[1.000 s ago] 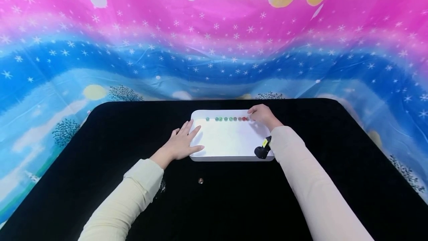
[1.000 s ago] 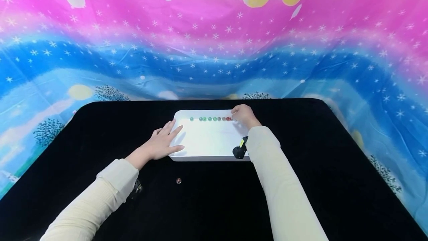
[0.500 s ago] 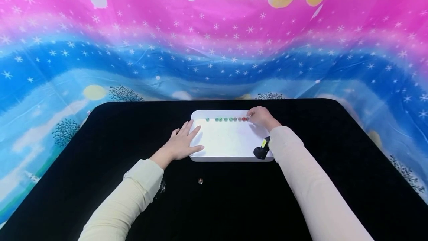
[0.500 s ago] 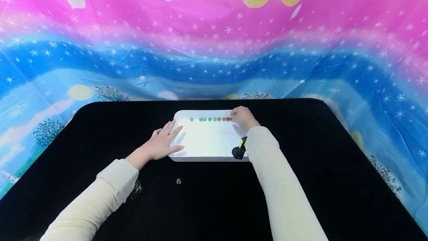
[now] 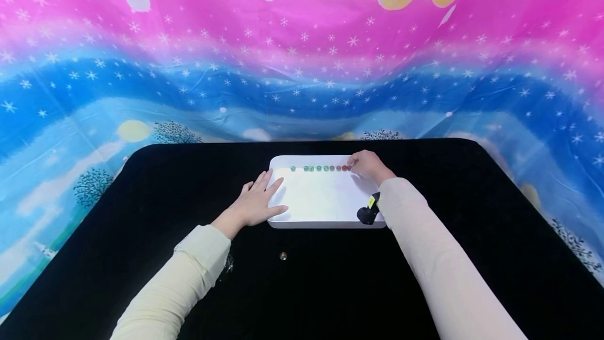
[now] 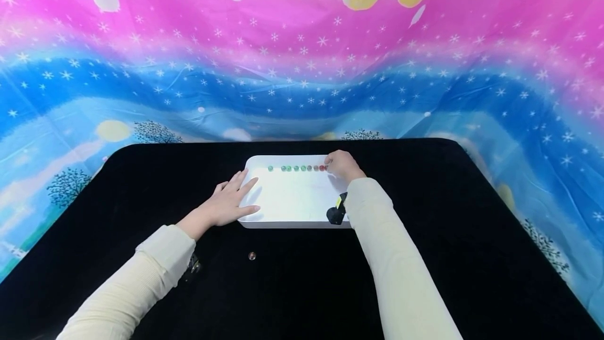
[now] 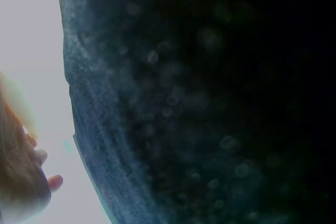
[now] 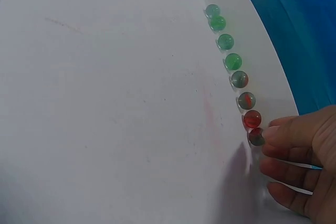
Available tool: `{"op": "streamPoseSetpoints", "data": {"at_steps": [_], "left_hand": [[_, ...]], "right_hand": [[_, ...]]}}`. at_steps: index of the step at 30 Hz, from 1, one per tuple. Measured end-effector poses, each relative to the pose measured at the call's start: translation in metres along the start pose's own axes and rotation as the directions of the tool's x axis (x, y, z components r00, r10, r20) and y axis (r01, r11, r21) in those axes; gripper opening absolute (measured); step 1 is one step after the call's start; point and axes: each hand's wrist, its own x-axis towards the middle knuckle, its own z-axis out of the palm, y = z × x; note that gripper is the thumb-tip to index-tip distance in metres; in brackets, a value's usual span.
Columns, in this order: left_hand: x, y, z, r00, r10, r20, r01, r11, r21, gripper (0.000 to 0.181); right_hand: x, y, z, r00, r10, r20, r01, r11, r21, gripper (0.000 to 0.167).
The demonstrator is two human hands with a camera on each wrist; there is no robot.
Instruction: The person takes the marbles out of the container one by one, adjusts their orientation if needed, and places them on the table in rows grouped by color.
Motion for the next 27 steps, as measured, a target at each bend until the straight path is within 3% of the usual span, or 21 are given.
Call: {"op": "streamPoseSetpoints", "data": {"at_steps": [27], "left_hand": [[-0.0002, 0.0005, -0.0004, 1.0, -0.004, 0.001, 0.004, 1.0, 0.011, 0.075]], "right_hand": [[-0.0004, -0.0001, -0.0004, 0.998, -0.052, 0.022, 0.054, 0.995, -0.086, 0.023]]}}
